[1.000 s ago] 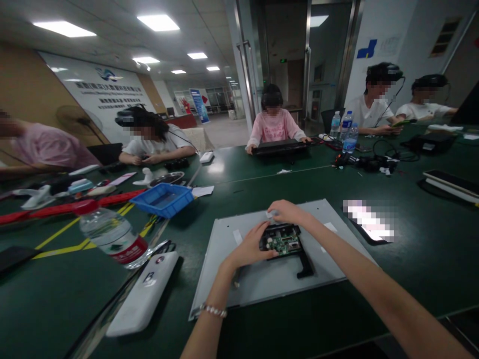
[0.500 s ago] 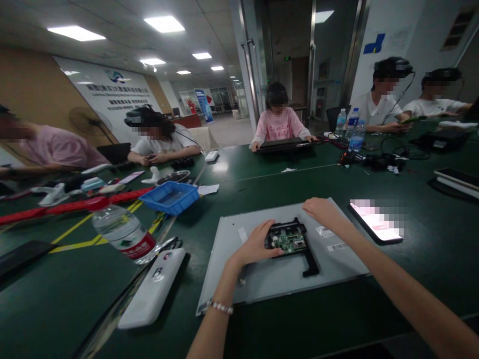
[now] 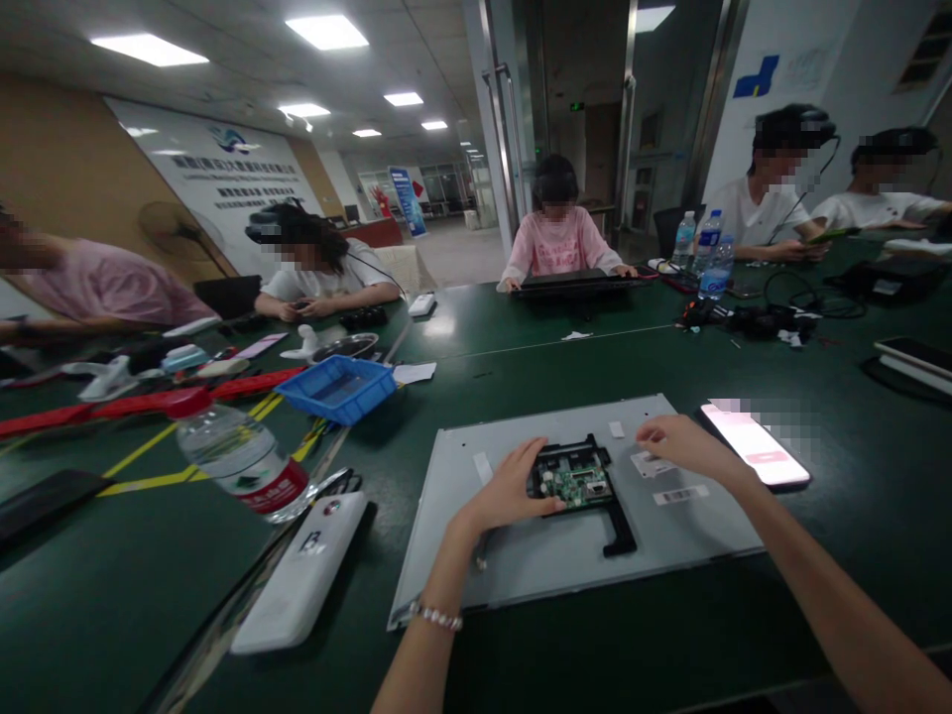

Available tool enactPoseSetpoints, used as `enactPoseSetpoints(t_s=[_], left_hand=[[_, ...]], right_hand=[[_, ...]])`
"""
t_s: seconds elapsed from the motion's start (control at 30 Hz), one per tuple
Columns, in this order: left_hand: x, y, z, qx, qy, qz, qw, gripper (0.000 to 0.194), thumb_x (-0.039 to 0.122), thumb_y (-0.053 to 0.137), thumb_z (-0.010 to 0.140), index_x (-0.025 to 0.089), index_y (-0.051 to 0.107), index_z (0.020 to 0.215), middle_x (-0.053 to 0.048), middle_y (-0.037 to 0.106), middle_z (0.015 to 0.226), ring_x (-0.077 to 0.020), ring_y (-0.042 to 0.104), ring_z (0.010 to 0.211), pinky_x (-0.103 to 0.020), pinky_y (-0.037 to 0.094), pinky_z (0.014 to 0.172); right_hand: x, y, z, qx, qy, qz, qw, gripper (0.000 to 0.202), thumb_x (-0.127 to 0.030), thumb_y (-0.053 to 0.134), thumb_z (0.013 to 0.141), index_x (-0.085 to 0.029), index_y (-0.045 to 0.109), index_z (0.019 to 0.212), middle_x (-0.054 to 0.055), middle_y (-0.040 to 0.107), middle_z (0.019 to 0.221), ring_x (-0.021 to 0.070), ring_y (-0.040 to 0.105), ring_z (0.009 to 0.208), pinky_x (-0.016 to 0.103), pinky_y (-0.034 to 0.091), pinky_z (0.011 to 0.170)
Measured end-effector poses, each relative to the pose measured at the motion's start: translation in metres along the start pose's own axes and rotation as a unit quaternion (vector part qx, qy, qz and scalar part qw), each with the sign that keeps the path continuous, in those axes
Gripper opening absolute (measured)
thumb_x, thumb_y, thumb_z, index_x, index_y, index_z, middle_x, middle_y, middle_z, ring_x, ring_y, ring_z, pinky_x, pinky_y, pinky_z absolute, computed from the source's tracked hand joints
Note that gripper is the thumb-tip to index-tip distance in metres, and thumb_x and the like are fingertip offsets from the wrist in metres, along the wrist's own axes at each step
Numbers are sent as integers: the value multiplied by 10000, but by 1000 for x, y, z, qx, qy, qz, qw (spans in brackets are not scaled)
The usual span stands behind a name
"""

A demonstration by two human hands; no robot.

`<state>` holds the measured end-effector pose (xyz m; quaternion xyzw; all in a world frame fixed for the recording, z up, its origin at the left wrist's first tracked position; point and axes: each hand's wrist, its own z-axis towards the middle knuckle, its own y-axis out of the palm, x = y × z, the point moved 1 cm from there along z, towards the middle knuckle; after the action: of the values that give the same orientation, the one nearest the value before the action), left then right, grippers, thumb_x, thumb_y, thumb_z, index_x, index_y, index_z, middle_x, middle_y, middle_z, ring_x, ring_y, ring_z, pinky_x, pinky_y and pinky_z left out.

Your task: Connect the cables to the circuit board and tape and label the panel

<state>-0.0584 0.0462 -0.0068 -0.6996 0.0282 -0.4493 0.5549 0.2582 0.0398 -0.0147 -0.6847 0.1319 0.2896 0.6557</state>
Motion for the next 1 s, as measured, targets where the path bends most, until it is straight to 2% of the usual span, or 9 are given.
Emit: enactPoseSetpoints(t_s=[0.13, 0.27, 0.43, 0.63, 0.83, 1.0], left_hand=[[3, -1, 0, -2, -5, -1, 1000, 916, 546, 652, 682, 229, 206, 1416, -115, 231, 1466, -328, 230, 1331, -513, 200, 1089], [3, -1, 0, 1, -9, 4, 1000, 907, 553, 652, 678, 227, 227, 1410, -105, 232, 1467, -320, 239, 1327, -492, 210, 1094], [2, -1, 1, -4, -13, 4, 1000, 898, 547, 650, 682, 233, 230, 1411, -99, 222, 1473, -320, 234, 1330, -499, 212, 1091], [4, -2, 1, -3, -14, 4, 1000, 902, 556, 653, 677, 238, 233, 1410, -95, 223, 1476, -318, 234, 1331, -486, 204, 1096], [6, -2, 1, -9, -17, 6, 1000, 886, 542, 653, 682, 234, 245, 1406, -89, 218, 1478, -308, 223, 1336, -466, 203, 1100], [8, -4, 1, -11, -19, 4, 1000, 889, 558, 643, 682, 237, 242, 1407, -94, 225, 1474, -322, 224, 1335, -486, 202, 1095]], right_hand=[[-3, 2, -7, -46, 15, 34, 998, 266, -265, 587, 720, -186, 679, 957, 78, 683, 913, 195, 628, 802, 293, 479, 699], [-7, 11, -7, -47, 9, -3, 999, 249, -175, 568, 665, -189, 679, 887, 51, 675, 824, 175, 616, 756, 263, 457, 661], [-7, 15, -4, -63, 16, 4, 998, 196, -158, 525, 678, -192, 672, 803, 33, 670, 763, 158, 612, 709, 251, 443, 640], [-5, 7, -5, -12, 24, -38, 999, 276, -193, 582, 650, -183, 674, 910, 81, 652, 962, 197, 610, 831, 283, 448, 709], [-2, 10, -5, -23, 57, -27, 998, 247, -136, 543, 653, -185, 676, 856, 59, 681, 841, 180, 628, 753, 259, 452, 642], [0, 9, -5, -31, 47, -35, 998, 212, -170, 562, 673, -191, 678, 848, 54, 683, 861, 182, 627, 778, 260, 445, 652]])
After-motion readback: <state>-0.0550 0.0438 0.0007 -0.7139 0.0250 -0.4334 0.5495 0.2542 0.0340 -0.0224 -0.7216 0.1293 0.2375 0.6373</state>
